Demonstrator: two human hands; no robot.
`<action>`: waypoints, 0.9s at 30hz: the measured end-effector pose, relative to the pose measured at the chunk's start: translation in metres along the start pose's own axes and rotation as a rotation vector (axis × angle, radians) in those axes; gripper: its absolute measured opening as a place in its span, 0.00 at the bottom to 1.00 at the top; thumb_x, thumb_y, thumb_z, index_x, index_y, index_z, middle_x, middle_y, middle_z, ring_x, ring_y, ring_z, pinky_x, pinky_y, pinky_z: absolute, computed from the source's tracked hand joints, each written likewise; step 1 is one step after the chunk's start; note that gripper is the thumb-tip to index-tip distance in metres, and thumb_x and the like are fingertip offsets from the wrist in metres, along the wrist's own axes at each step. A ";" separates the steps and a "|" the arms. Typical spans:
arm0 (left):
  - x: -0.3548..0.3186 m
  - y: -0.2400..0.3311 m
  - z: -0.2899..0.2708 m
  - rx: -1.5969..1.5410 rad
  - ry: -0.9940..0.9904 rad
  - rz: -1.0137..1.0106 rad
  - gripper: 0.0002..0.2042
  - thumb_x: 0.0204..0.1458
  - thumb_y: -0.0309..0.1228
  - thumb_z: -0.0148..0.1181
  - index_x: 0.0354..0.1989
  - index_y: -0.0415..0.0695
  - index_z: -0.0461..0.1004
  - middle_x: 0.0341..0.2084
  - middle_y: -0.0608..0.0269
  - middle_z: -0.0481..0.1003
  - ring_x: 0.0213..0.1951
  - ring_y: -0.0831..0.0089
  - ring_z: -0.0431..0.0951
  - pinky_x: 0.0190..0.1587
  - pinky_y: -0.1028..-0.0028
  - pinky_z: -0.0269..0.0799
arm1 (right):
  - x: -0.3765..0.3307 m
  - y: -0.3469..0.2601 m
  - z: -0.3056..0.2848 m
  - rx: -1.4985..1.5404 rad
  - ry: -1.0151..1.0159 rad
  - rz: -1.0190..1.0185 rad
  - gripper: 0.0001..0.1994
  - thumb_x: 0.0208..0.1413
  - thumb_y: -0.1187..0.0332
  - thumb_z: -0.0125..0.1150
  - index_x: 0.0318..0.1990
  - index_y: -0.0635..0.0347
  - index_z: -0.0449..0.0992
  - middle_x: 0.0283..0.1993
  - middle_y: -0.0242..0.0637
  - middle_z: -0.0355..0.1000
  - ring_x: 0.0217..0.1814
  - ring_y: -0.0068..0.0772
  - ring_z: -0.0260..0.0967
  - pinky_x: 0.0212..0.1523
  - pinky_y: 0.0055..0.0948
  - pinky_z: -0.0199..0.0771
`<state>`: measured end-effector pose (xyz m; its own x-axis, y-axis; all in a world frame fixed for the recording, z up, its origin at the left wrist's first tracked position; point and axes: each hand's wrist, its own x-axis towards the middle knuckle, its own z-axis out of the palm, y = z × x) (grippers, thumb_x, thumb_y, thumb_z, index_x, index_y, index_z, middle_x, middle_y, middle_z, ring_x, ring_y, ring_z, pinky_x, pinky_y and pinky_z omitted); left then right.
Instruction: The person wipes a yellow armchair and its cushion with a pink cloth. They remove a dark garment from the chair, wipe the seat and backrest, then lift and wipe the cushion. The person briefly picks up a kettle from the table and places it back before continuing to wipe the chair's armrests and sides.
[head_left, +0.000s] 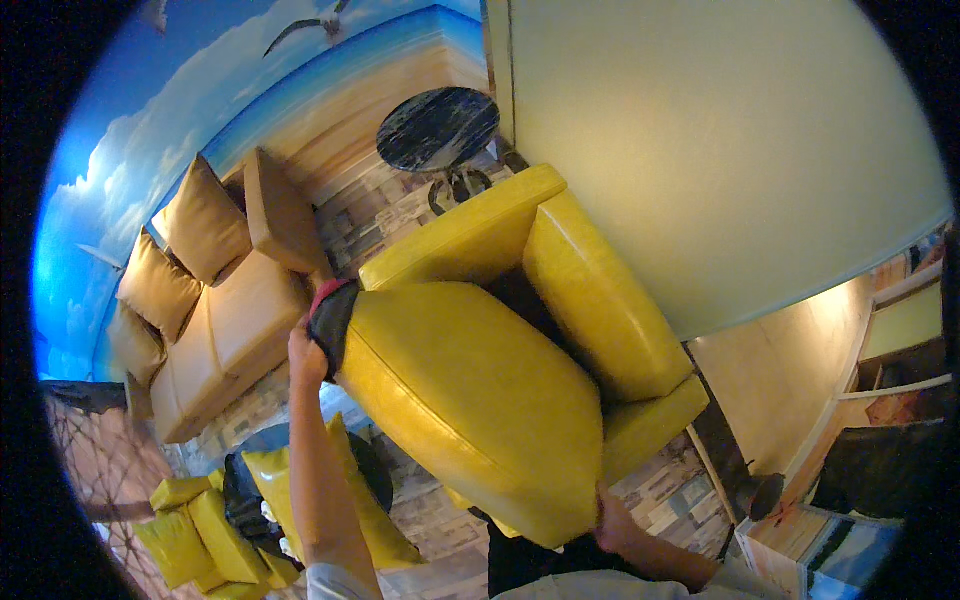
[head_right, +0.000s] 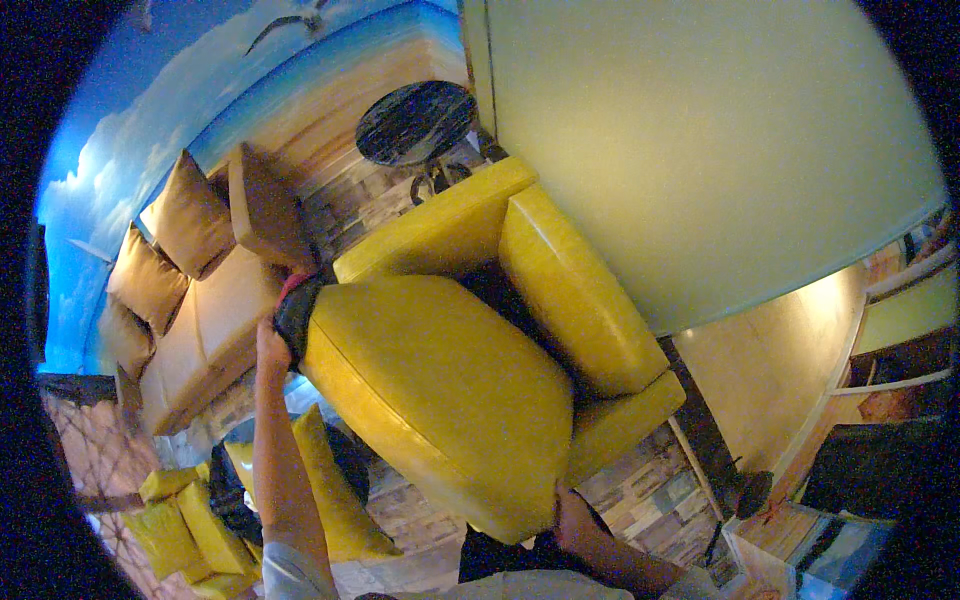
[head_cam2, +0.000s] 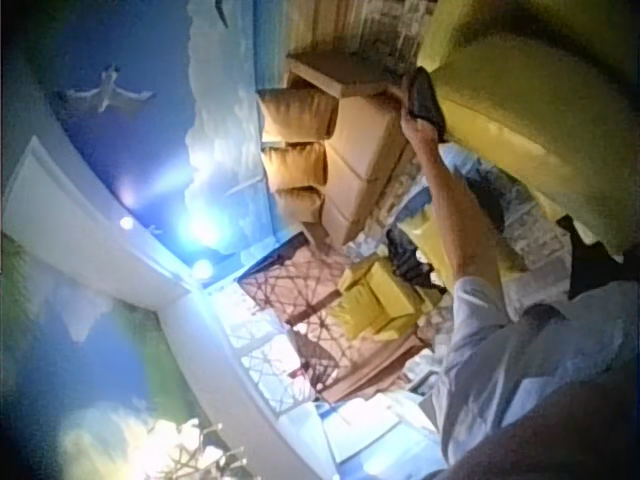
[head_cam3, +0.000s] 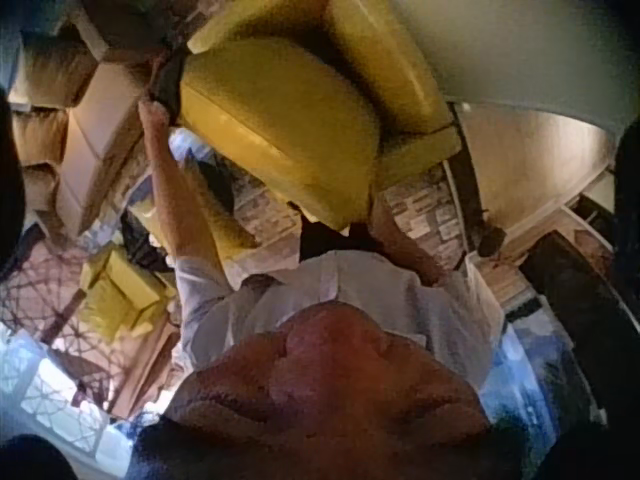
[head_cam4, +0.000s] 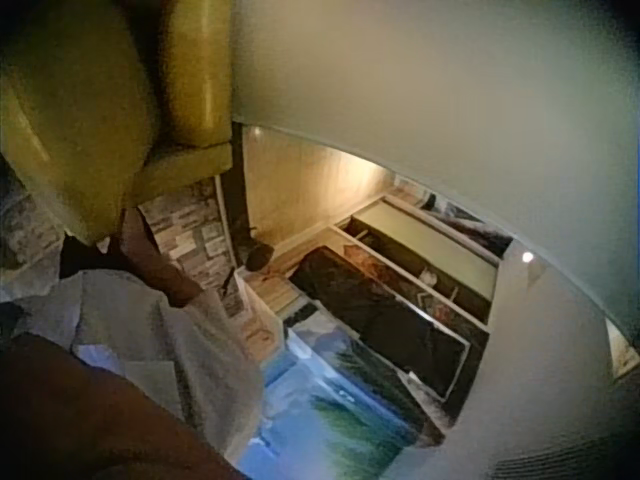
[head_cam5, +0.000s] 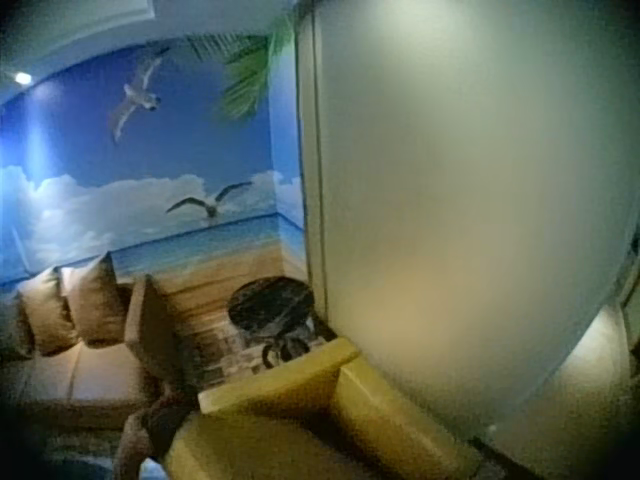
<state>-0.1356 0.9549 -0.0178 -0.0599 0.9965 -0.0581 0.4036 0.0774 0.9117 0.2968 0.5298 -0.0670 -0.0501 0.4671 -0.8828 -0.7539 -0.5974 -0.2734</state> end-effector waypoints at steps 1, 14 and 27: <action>-0.020 0.023 -0.004 0.024 0.034 0.017 0.17 0.62 0.25 0.52 0.57 0.29 0.75 0.49 0.55 0.81 0.47 0.69 0.81 0.54 0.70 0.76 | 0.004 -0.010 -0.016 -0.022 0.058 -0.060 0.28 0.71 0.44 0.47 0.66 0.55 0.70 0.63 0.37 0.74 0.64 0.39 0.72 0.63 0.44 0.73; -0.274 0.124 0.027 0.106 0.333 0.076 0.20 0.42 0.27 0.73 0.47 0.41 0.80 0.38 0.51 0.81 0.44 0.56 0.82 0.48 0.63 0.77 | 0.014 -0.235 0.097 -1.551 0.550 -1.437 0.30 0.70 0.55 0.52 0.72 0.65 0.63 0.75 0.49 0.60 0.77 0.52 0.54 0.76 0.47 0.53; -0.308 0.080 0.082 -0.150 0.495 0.086 0.36 0.57 0.46 0.63 0.71 0.40 0.61 0.64 0.42 0.63 0.68 0.40 0.61 0.70 0.48 0.54 | 0.032 -0.166 0.249 -1.928 -0.222 -1.444 0.25 0.69 0.63 0.44 0.68 0.66 0.66 0.72 0.51 0.62 0.77 0.52 0.55 0.78 0.45 0.49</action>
<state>-0.0097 0.6570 0.0395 -0.4717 0.8620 0.1855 0.2930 -0.0452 0.9551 0.2570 0.8066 0.0454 -0.4024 0.9105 0.0952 0.8108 0.4028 -0.4247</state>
